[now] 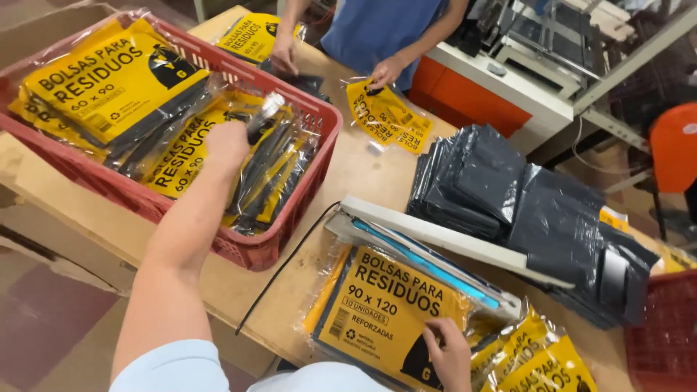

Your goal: Sealing plastic bag packages using a heat sealer and packing them into a cardboard box

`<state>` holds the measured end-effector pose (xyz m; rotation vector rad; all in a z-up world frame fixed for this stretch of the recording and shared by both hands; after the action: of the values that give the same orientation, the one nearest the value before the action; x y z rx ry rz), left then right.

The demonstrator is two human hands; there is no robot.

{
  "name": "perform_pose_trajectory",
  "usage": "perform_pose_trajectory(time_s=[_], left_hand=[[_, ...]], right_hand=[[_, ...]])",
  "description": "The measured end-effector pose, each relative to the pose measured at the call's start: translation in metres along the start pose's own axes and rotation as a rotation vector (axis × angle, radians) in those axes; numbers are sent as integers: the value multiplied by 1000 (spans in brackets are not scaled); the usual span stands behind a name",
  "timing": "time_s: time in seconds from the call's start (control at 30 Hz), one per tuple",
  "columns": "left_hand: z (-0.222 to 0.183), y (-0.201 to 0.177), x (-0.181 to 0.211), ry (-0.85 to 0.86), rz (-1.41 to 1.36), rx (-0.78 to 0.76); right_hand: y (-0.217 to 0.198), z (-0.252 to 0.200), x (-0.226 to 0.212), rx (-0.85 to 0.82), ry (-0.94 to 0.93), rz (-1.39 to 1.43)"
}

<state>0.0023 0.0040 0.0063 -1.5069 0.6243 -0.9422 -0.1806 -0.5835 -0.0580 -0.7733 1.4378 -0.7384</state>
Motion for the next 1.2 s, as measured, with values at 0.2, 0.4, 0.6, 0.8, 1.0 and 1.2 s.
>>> perform_pose_trajectory(time_s=[0.2, 0.4, 0.6, 0.8, 1.0, 1.2], left_hand=[[-90, -118, 19, 155, -568, 631], [-258, -170, 99, 282, -1104, 775], [-348, -116, 191, 569, -1025, 368], [-395, 40, 268, 900, -857, -296], [-369, 135, 233, 901, -569, -40], [-311, 131, 182, 186, -544, -58]], right_hand=[[-8, 2, -44, -131, -155, 297], [-39, 10, -133, 27, -697, 594], [-50, 14, -152, -220, -646, 1190], [86, 31, 71, -64, 325, 1597], [2, 21, -8, 98, 625, 1167], [-10, 49, 13, 105, 545, 873]])
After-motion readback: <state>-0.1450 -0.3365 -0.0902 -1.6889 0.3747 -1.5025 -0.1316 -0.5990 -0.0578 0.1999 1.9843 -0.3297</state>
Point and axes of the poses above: each hand's wrist, its own z-axis towards the middle knuckle, its own y-axis out of the palm, x = y × z, the point moved 1 cm from there along z, towards the middle knuckle, and after that the axes turned 5 degrees about x, right-handed, at the moved point
